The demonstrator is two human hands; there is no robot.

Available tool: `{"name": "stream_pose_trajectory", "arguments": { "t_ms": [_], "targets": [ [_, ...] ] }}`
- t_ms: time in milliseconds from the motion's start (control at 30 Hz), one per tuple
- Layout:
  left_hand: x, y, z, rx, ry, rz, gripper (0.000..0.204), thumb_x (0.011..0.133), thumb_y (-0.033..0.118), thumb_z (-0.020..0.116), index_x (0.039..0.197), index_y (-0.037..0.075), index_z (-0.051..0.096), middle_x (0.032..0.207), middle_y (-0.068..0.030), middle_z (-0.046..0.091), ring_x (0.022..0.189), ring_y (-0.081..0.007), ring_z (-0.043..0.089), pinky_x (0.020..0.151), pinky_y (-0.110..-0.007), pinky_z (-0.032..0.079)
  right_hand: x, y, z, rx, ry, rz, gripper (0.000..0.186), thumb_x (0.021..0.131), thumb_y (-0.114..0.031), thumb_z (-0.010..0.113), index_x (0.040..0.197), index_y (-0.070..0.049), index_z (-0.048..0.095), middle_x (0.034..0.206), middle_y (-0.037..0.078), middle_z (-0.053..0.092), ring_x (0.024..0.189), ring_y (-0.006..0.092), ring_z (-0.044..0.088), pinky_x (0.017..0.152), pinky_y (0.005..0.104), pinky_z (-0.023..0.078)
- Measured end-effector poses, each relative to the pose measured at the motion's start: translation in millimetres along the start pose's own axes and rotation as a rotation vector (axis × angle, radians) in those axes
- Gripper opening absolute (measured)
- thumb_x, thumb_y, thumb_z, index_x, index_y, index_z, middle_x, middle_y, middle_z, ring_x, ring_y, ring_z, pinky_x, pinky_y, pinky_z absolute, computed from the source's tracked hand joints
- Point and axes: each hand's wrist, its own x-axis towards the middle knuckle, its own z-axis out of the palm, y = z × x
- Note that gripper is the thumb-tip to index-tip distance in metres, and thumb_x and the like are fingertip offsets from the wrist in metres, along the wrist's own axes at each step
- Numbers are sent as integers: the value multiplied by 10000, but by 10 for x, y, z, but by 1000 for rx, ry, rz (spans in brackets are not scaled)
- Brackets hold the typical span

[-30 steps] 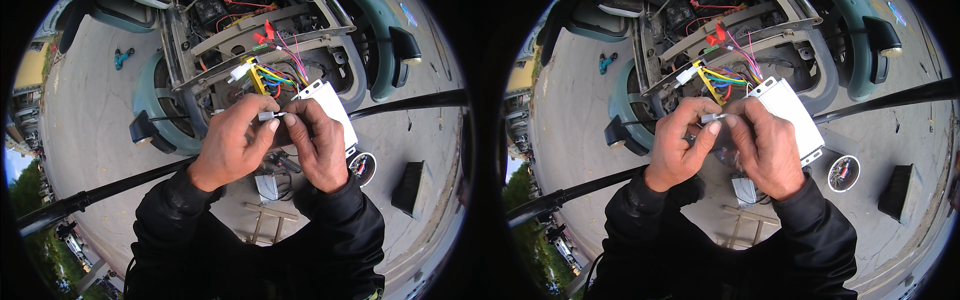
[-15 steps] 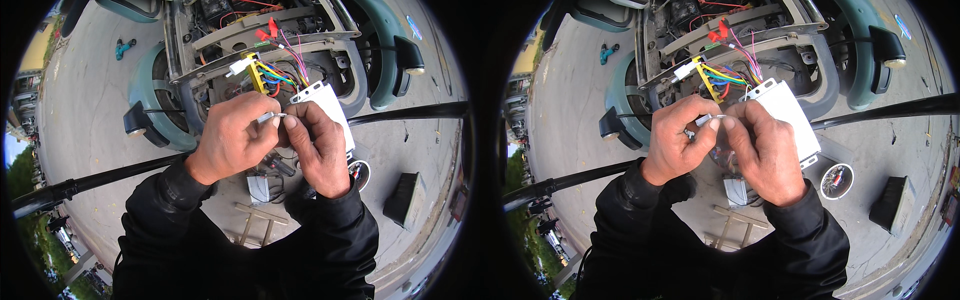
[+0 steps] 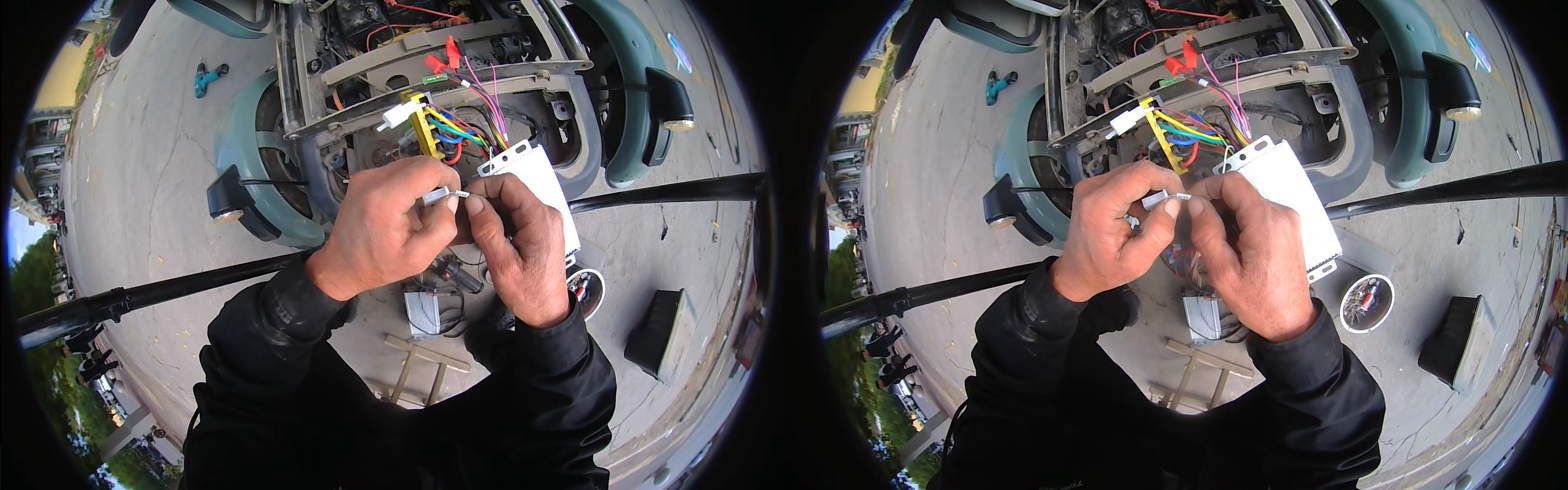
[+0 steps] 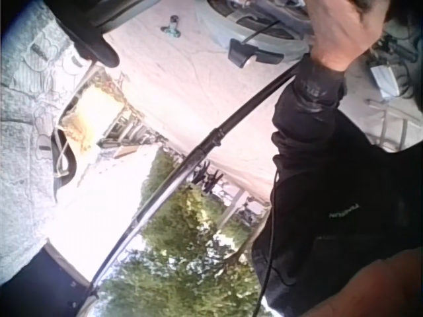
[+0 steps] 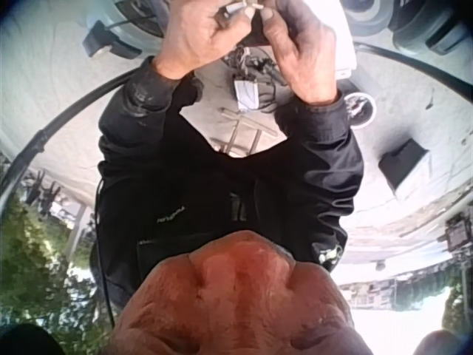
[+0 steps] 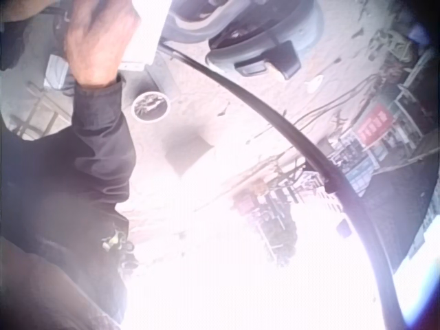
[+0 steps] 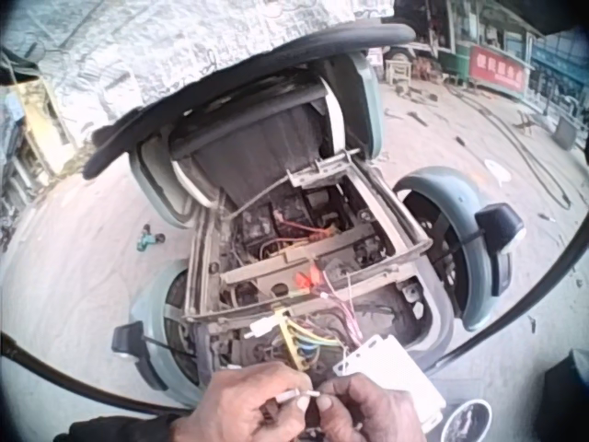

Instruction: The person works on the exposed wiring of a mobility scooter, connecting and disconnecting multi-pin connectors to a silver control module. They repeatedly plug and unplug wires while holding the module, then place the module into the scooter's chassis.

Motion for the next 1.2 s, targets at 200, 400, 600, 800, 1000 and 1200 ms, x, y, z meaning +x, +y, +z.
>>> {"name": "stream_pose_trajectory", "arguments": {
  "t_ms": [200,400,600,800,1000,1200],
  "targets": [
    [28,2,-39,61,-11,47,97,900,21,671,991,-13,671,874,-103,701,675,-162,683,563,-263,556,-17,-9,30,91,109,24,117,950,-29,692,1049,29,712,746,92,714,643,110,669,613,273,535],
    [158,9,67,-137,13,-40,176,979,14,652,1151,-14,632,949,-62,710,756,-86,675,575,-223,532,-9,-3,4,105,193,-28,79,944,-15,723,1011,24,734,815,36,687,691,65,608,627,241,502],
    [200,64,287,-478,123,-227,190,1016,39,671,1187,-6,602,965,-38,694,812,-51,665,650,-192,525,-42,19,57,321,345,101,79,946,-30,751,1006,22,755,831,-9,675,717,32,552,658,204,460],
    [215,36,389,-134,123,13,176,984,-1,679,1148,-10,745,1028,-70,716,821,-96,676,692,-240,542,-34,102,78,237,485,87,150,930,-52,770,1049,38,759,803,0,674,703,37,533,639,220,460],
    [252,-23,423,-227,148,28,225,906,-56,694,1123,-10,733,1014,-134,735,904,-247,729,784,-334,578,-80,108,50,5,423,-25,213,934,-4,695,1138,42,738,811,96,646,640,131,560,602,283,469],
    [214,45,401,-396,30,-212,261,1009,-32,642,1266,-37,683,1082,-68,740,954,-96,700,820,-235,581,-106,86,-11,-23,360,-129,243,958,-12,651,1179,62,721,810,108,636,642,155,576,605,301,475]
  ]
}}
